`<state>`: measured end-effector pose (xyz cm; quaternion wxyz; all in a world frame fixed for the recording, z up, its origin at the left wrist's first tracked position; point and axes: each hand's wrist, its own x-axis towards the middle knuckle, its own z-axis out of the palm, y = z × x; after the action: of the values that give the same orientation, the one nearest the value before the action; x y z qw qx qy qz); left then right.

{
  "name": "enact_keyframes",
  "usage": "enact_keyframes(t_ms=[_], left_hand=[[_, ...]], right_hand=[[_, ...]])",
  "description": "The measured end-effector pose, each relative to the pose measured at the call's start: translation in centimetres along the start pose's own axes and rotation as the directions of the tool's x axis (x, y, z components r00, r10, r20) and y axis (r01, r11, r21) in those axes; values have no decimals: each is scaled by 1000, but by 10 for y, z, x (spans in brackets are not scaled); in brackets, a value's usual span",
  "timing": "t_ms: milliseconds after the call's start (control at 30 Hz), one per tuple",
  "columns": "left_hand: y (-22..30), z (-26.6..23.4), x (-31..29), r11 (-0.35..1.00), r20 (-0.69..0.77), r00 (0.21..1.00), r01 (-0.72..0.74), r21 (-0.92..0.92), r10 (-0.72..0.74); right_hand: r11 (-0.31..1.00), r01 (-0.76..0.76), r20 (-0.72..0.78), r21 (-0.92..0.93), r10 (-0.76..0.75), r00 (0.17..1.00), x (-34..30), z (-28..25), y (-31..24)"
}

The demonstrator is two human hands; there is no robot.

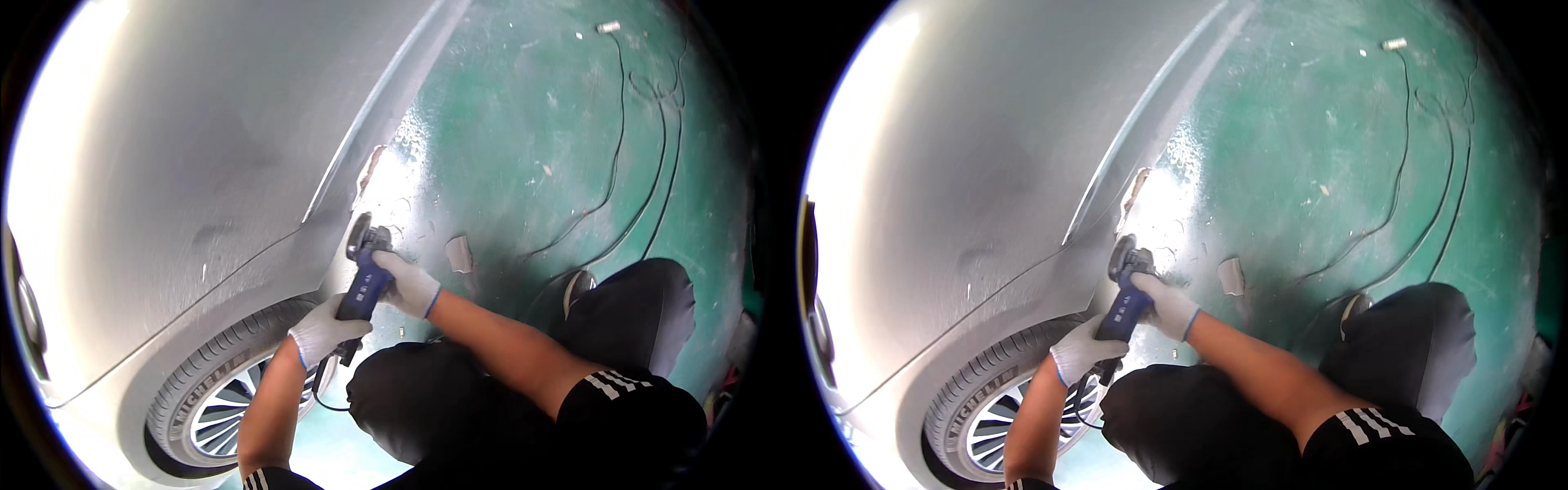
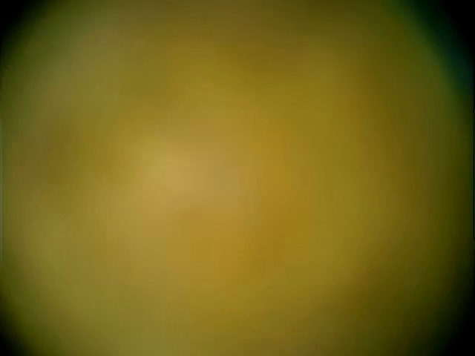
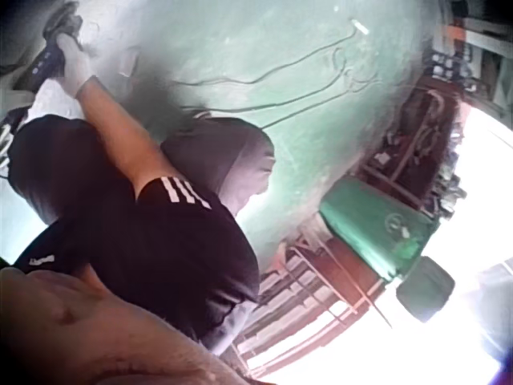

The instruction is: The person uses an angle grinder to smooth a damaged area on the lower side panel of a silver car. They work continuously on the same spot, generating sparks and removing material from the car's body.

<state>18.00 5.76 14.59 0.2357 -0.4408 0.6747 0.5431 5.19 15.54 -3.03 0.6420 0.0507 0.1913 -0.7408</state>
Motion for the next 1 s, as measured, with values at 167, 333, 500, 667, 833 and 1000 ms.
enact_keyframes(t_ms=[167,333,500,667,833,1000], left_hand=[[45,16,-6,994,-112,988,107,18,-104],[60,27,26,989,-266,954,115,-94,-136],[81,46,65,943,-363,894,317,101,-262],[91,58,75,934,-459,865,312,176,-202],[94,62,85,883,-572,804,376,280,-161],[93,69,96,895,-594,792,359,264,-142]], right_hand=[[991,32,-17,134,-30,999,1,17,-12],[984,-56,79,170,43,996,4,13,-36],[995,-93,-7,37,94,996,9,13,-50],[983,-101,-122,152,120,985,14,14,-52],[992,-74,-244,103,97,965,20,20,-62],[997,-78,-269,16,79,960,24,13,-68]])
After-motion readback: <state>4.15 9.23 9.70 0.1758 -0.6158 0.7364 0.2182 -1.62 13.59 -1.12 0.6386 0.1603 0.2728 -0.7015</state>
